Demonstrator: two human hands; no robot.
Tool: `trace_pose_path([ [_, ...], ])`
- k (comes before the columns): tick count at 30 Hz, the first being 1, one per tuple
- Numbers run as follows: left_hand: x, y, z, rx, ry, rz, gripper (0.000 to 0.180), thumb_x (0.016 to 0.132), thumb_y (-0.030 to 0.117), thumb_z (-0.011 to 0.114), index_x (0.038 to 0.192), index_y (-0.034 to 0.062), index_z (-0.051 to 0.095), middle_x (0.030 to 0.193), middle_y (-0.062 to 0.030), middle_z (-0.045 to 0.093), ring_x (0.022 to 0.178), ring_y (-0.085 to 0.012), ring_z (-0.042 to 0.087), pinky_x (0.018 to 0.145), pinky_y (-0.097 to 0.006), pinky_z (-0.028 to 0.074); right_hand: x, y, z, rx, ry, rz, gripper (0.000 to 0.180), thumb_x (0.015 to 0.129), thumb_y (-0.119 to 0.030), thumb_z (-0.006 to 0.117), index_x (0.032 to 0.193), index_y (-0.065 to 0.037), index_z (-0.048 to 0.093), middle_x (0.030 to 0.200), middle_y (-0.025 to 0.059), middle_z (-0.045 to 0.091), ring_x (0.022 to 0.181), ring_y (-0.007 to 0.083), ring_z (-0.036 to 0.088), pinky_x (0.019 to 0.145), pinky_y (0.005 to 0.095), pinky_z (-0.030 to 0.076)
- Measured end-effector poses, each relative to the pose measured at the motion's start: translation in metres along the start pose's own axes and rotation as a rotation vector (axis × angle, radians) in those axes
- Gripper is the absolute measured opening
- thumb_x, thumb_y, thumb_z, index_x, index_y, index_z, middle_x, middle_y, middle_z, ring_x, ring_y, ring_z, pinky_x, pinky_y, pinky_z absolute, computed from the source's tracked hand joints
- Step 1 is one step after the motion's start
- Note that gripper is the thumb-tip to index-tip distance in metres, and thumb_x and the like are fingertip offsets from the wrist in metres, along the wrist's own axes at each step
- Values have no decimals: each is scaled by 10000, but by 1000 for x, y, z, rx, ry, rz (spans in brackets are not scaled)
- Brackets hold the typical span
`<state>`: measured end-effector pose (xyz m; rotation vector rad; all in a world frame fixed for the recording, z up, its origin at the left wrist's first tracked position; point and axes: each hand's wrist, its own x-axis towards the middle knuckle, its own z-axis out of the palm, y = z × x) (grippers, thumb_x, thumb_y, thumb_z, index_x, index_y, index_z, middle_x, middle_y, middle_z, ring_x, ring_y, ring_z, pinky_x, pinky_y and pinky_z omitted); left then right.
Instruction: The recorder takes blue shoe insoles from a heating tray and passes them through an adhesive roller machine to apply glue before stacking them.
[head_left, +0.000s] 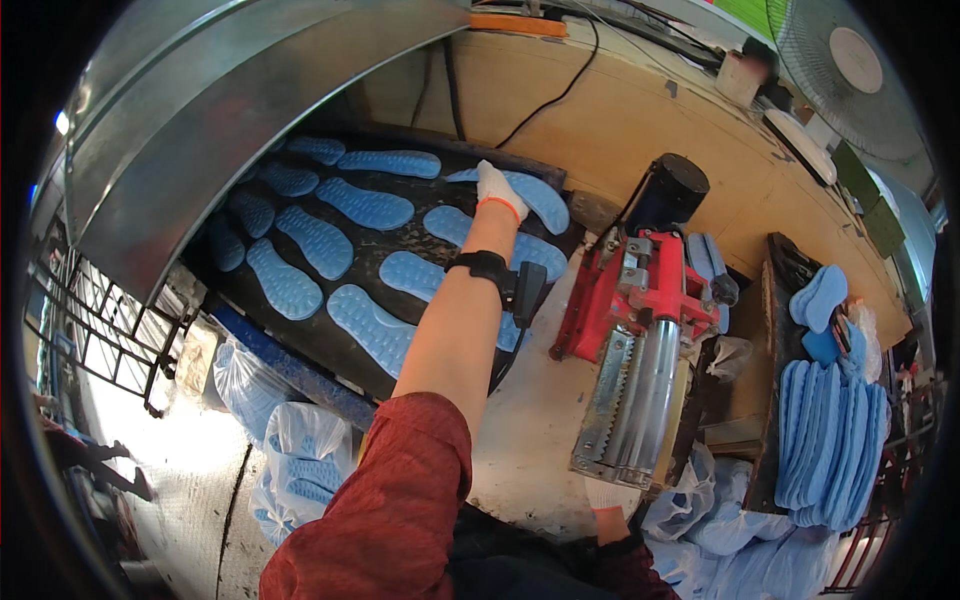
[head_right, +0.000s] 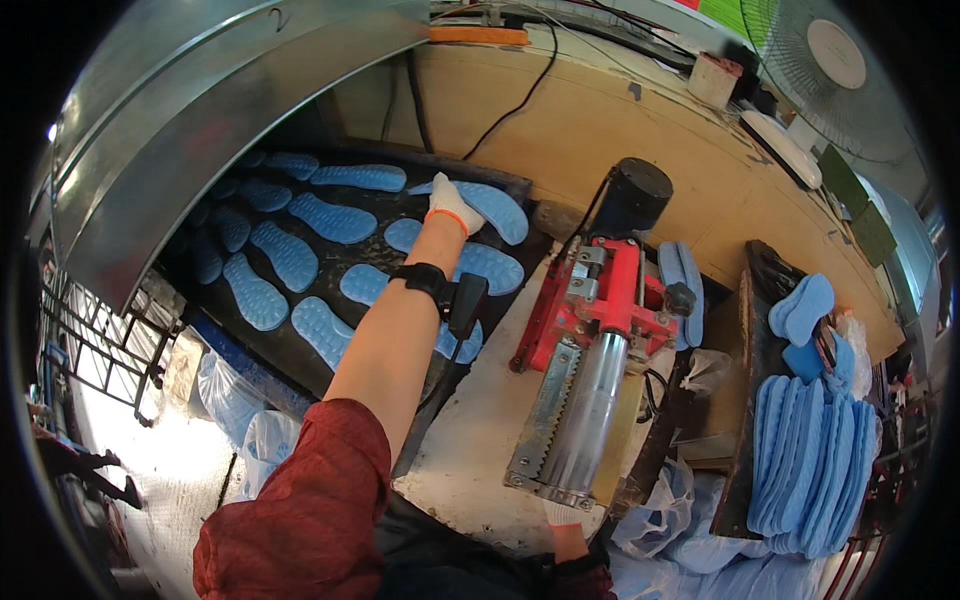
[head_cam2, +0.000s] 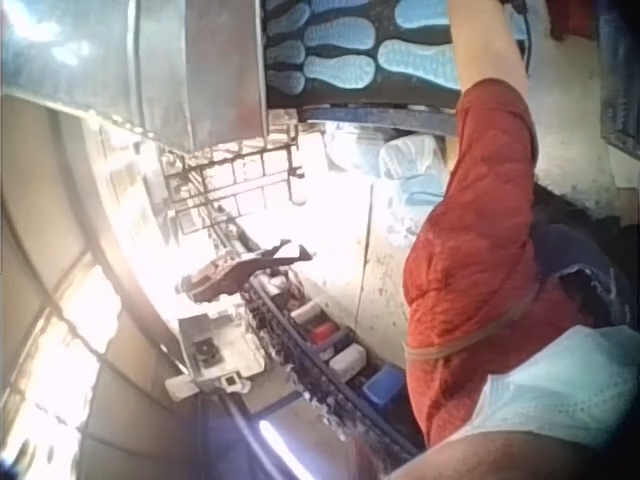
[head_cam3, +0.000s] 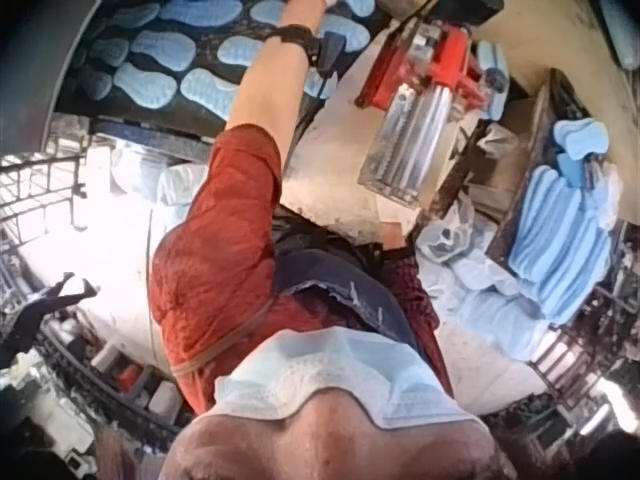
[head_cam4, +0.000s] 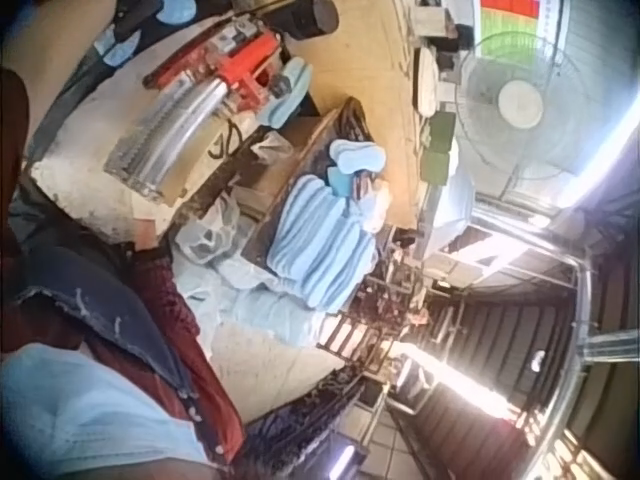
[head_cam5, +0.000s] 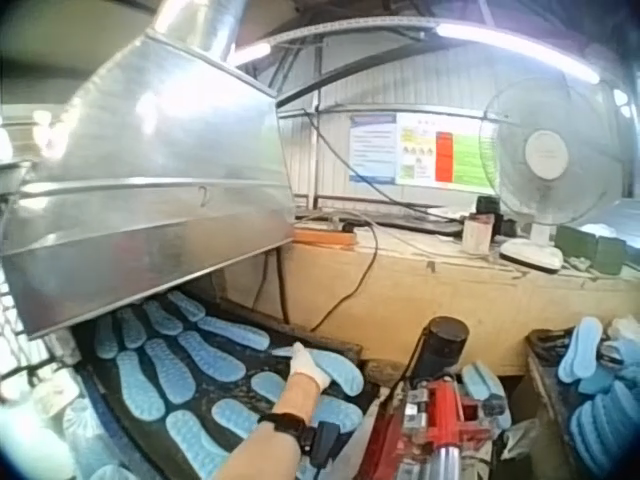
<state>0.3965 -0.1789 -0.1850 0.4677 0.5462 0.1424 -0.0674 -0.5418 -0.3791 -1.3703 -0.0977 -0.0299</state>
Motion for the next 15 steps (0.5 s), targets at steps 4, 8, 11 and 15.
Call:
trace_pose_path([
  [4,49,22,-29,81,75,178,619,963,462,501,1366,-7,475,1394,-182,537,1247,-357,541,998,-480,464,8,-3,26,18,-56,9,263,957,-237,534,1035,-10,640,940,121,659,836,234,639,725,368,518],
  [8,-63,-38,17,1586,106,1167,698,696,459,749,1111,-68,555,1068,-276,614,1037,-419,577,939,-467,468,38,-2,24,-46,-29,3,264,954,-239,535,1036,-10,640,942,124,660,838,240,640,727,373,518],
  [11,-133,-57,7,2258,-509,1182,920,625,533,802,1331,67,440,1329,-188,457,1306,-410,353,1016,-543,385,28,2,34,-30,-88,-16,265,952,-239,537,1036,-11,640,943,127,660,839,244,641,728,376,519],
  [15,-130,-51,-17,2685,-466,946,966,622,467,838,1421,160,391,1428,-155,404,1378,-396,287,1052,-621,308,20,6,44,-39,-142,-44,266,949,-241,539,1037,-11,640,944,130,661,841,250,642,730,381,520],
])
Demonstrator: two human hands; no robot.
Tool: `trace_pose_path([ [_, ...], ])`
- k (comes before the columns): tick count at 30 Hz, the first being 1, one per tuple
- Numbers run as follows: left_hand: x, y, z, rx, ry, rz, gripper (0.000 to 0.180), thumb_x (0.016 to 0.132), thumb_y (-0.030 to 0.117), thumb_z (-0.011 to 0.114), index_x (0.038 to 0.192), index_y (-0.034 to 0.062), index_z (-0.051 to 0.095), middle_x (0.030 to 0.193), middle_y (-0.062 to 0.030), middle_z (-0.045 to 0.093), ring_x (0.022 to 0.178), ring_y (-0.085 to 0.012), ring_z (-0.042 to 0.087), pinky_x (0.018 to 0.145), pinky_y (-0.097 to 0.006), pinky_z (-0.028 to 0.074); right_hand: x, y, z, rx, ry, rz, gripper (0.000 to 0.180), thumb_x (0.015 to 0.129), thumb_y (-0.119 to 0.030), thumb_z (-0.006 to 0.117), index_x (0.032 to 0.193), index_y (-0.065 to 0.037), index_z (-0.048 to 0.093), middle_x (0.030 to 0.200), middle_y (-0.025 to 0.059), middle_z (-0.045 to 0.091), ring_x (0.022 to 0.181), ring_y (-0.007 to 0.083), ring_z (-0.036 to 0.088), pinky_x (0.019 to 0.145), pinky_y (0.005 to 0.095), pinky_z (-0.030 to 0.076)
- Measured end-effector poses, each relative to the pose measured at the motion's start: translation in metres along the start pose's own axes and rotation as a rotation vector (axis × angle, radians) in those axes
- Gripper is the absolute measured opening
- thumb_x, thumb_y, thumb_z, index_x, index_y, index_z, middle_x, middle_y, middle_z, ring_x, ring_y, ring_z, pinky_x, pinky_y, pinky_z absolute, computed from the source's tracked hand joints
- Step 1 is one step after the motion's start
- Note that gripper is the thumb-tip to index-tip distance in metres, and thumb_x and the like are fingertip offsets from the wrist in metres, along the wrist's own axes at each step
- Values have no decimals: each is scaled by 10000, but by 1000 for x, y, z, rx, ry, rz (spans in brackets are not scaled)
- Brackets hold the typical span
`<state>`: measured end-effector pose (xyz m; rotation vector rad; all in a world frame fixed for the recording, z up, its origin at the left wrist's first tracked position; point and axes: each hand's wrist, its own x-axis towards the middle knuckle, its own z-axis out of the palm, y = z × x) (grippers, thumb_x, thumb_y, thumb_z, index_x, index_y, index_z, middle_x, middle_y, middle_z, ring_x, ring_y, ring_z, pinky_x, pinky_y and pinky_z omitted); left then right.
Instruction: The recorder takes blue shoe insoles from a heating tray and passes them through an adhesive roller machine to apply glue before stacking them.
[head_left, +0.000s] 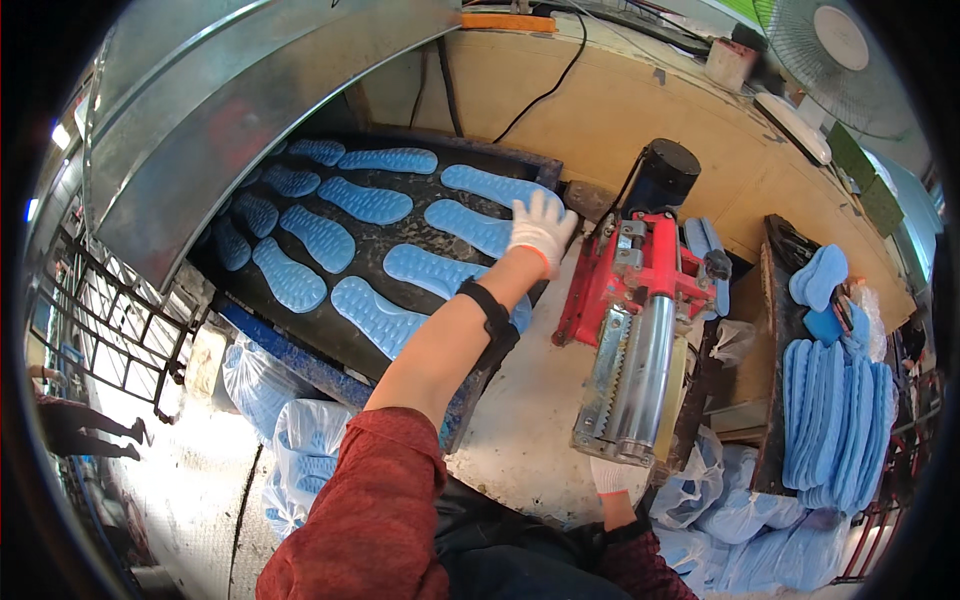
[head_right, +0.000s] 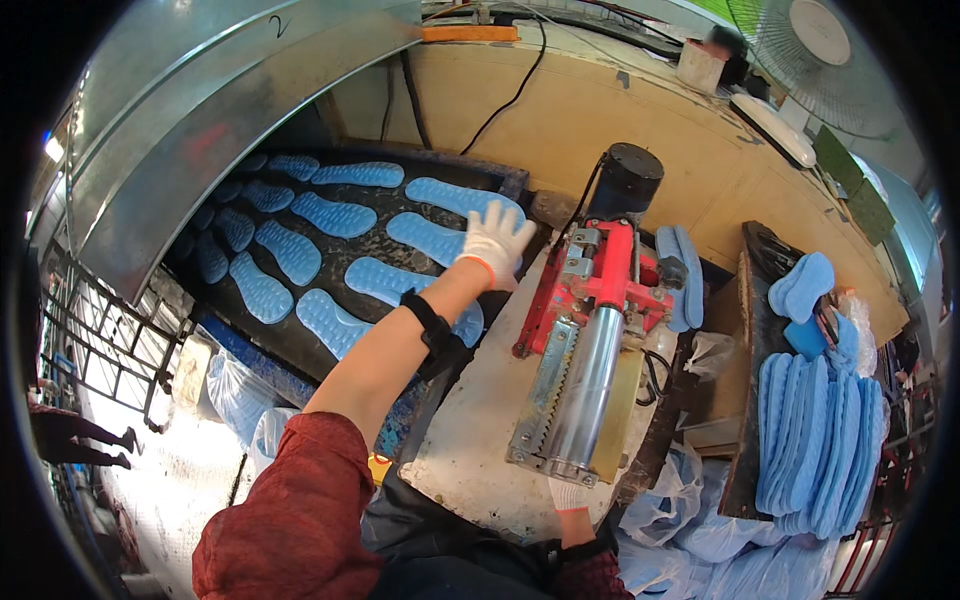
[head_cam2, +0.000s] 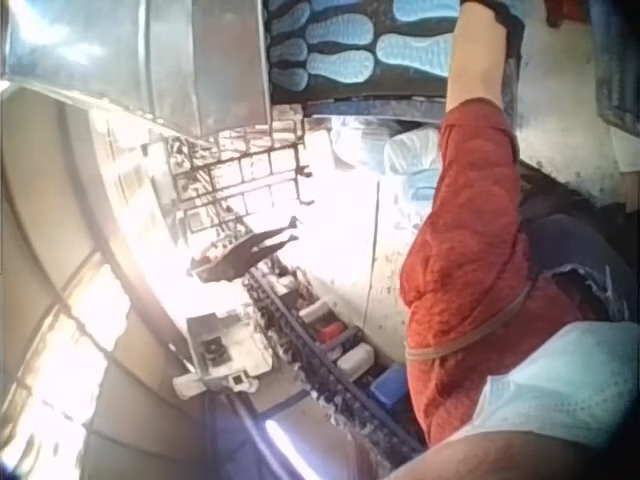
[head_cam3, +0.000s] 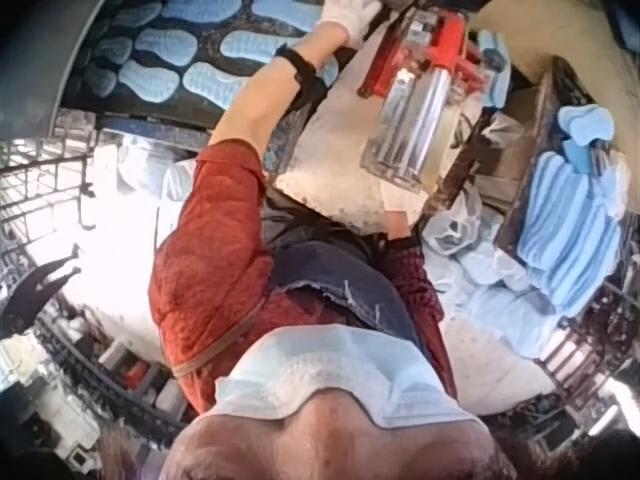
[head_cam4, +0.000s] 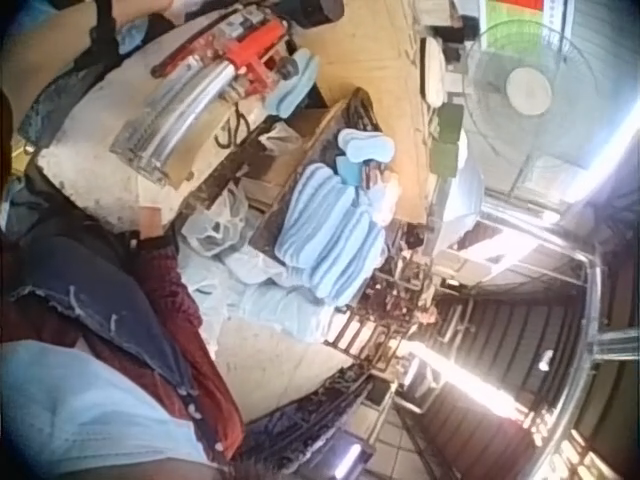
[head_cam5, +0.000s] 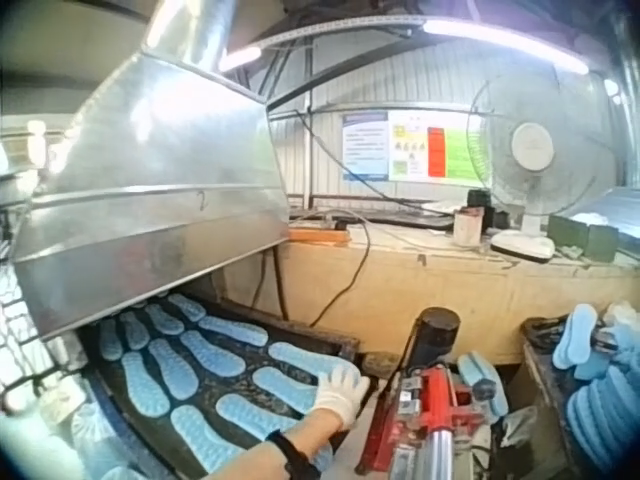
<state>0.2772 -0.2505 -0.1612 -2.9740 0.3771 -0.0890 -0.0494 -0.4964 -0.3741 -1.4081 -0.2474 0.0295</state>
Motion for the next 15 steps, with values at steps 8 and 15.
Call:
trace_pose_path([
  [8,-14,-14,0,-68,90,-94,1032,587,530,867,1413,130,395,1421,-171,403,1370,-404,303,1029,-634,341,75,-9,35,-47,-83,-44,269,943,-243,542,1039,-12,641,947,137,663,844,262,644,734,390,521],
  [15,-103,-6,-44,63,-226,240,1058,599,529,860,1447,119,376,1440,-182,393,1394,-429,279,1064,-625,318,71,-18,39,-57,-164,-64,271,938,-245,545,1041,-14,641,950,144,664,847,272,646,737,399,522],
])
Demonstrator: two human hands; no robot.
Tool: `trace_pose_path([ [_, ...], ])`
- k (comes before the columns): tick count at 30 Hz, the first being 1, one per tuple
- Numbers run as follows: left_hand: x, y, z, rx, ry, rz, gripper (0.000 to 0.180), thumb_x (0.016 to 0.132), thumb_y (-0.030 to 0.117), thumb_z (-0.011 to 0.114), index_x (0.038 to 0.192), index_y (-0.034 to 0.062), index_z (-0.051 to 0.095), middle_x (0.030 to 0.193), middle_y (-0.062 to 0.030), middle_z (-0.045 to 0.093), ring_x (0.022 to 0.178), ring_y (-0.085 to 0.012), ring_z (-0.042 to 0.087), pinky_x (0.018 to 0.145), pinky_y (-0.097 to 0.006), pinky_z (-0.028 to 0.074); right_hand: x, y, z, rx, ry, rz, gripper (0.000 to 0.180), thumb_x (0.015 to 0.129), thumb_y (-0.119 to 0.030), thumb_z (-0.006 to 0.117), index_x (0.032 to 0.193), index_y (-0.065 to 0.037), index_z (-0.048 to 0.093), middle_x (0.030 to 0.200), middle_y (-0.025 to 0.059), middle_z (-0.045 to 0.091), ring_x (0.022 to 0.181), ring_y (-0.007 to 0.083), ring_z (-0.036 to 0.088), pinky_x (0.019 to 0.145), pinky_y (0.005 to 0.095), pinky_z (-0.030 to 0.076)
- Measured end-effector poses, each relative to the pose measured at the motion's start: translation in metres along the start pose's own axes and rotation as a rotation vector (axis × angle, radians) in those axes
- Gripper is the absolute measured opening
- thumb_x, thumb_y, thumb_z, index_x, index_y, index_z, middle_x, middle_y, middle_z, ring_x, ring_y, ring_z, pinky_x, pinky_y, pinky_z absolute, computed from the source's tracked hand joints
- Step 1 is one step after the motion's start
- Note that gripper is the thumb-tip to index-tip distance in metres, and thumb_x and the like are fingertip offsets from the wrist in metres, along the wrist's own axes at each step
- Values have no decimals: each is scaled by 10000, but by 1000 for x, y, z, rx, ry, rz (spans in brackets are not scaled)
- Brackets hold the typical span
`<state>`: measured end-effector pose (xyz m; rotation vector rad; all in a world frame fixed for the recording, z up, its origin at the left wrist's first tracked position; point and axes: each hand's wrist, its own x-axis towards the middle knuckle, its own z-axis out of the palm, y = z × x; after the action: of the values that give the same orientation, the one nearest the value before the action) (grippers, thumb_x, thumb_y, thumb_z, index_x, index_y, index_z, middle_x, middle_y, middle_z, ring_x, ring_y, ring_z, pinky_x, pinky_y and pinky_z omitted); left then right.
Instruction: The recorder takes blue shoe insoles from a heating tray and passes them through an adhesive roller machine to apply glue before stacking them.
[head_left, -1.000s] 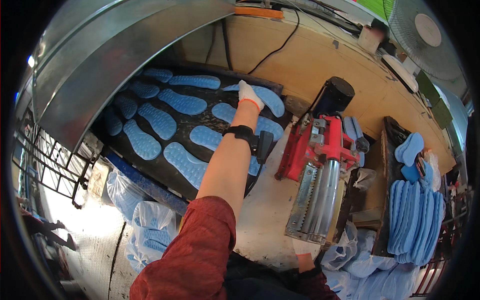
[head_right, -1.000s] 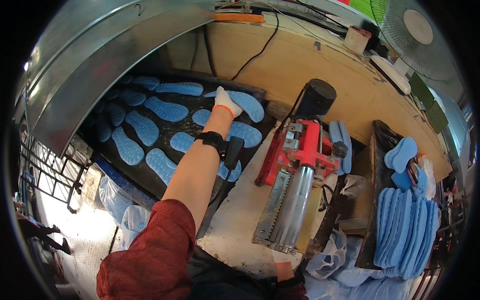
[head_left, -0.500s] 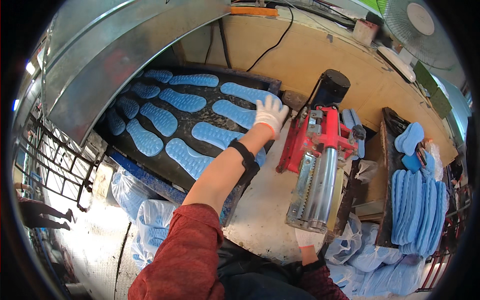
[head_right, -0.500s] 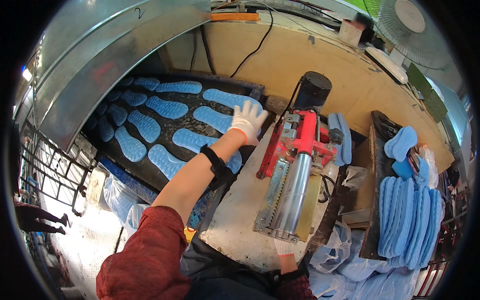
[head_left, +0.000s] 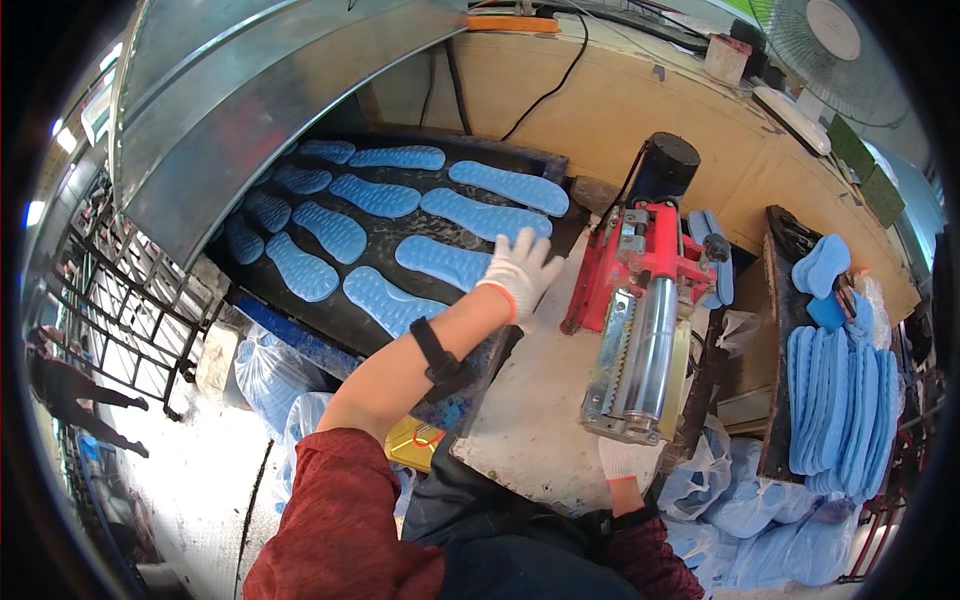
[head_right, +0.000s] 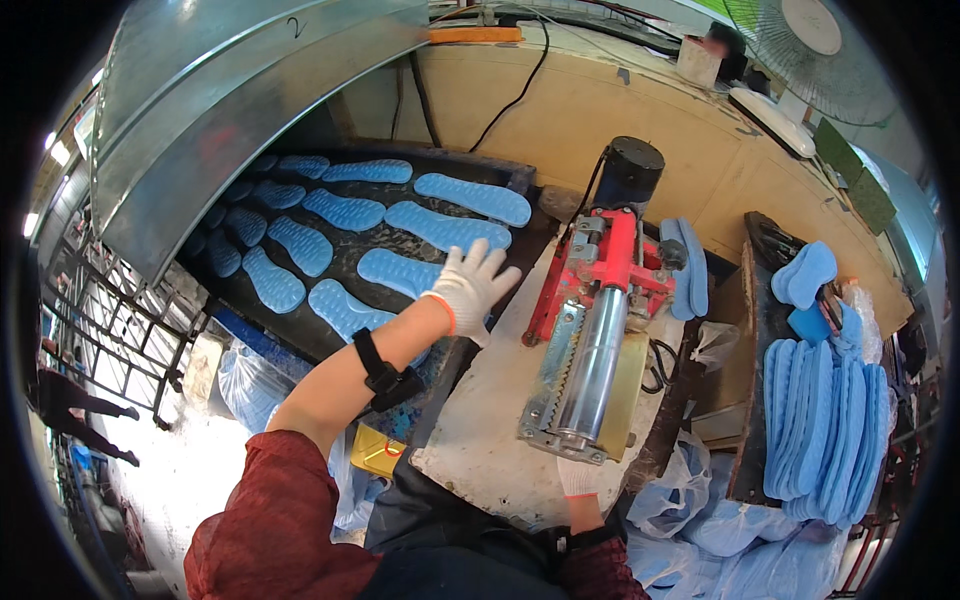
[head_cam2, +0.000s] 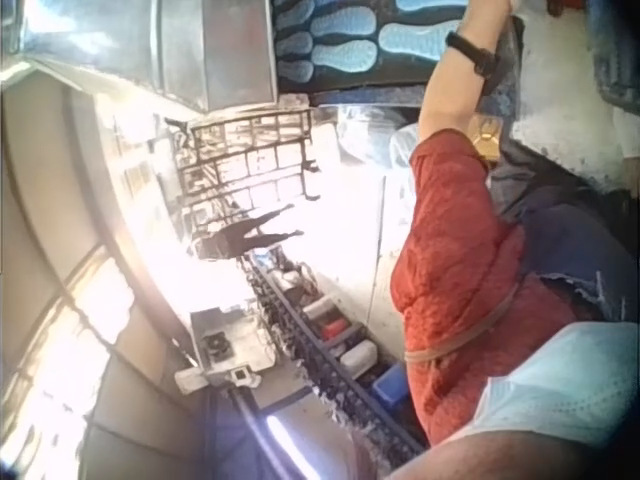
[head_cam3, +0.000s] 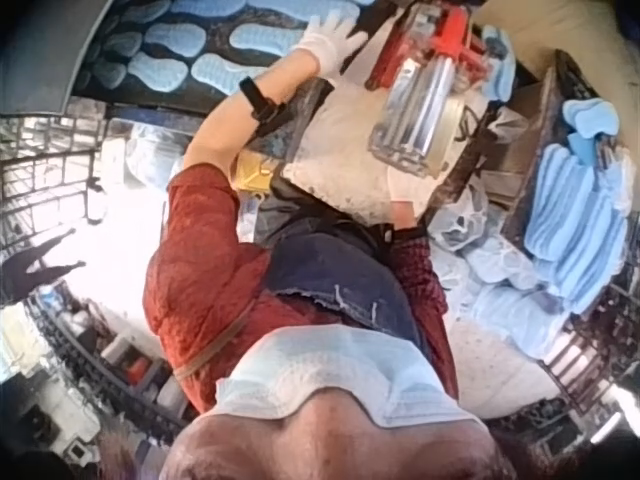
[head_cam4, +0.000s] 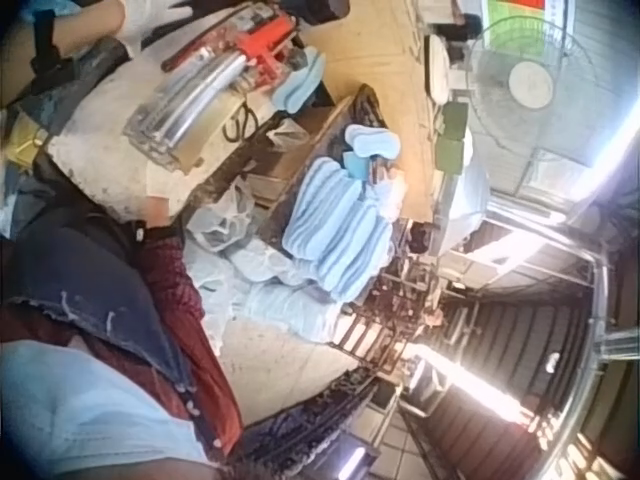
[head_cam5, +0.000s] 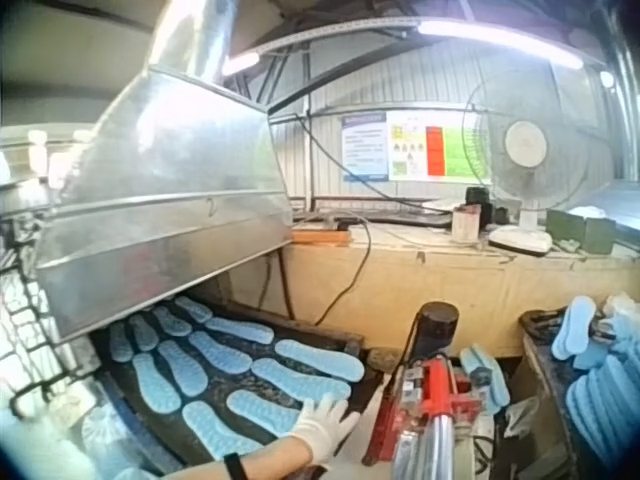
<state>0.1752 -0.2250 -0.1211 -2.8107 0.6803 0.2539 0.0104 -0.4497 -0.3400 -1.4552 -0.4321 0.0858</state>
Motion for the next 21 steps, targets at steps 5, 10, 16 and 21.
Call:
trace_pose_path([
  [5,-8,-32,11,-132,18,-171,1043,638,467,853,1484,124,347,1517,-198,331,1424,-442,244,1103,-620,283,18,6,10,-16,-68,-18,273,934,-247,547,1042,-14,641,951,148,665,849,279,647,739,405,523],
  [10,6,-26,16,-213,-14,103,895,707,473,803,1433,117,418,1488,-161,380,1396,-446,287,1067,-611,329,19,7,17,-61,-107,-43,275,930,-248,550,1043,-15,642,953,152,666,851,287,648,741,410,524],
  [16,68,-4,0,52,164,31,766,771,615,678,1331,104,567,1446,-106,463,1416,-359,264,1084,-636,260,20,19,27,-116,-142,-63,278,926,-250,552,1045,-16,642,956,158,667,854,295,650,744,418,525],
  [21,128,-11,7,11,114,17,728,850,686,540,1316,128,584,1404,-127,523,1396,-356,359,1101,-612,291,13,26,-2,-229,48,-32,280,922,-252,555,1046,-17,642,957,162,668,856,303,651,746,423,526],
])
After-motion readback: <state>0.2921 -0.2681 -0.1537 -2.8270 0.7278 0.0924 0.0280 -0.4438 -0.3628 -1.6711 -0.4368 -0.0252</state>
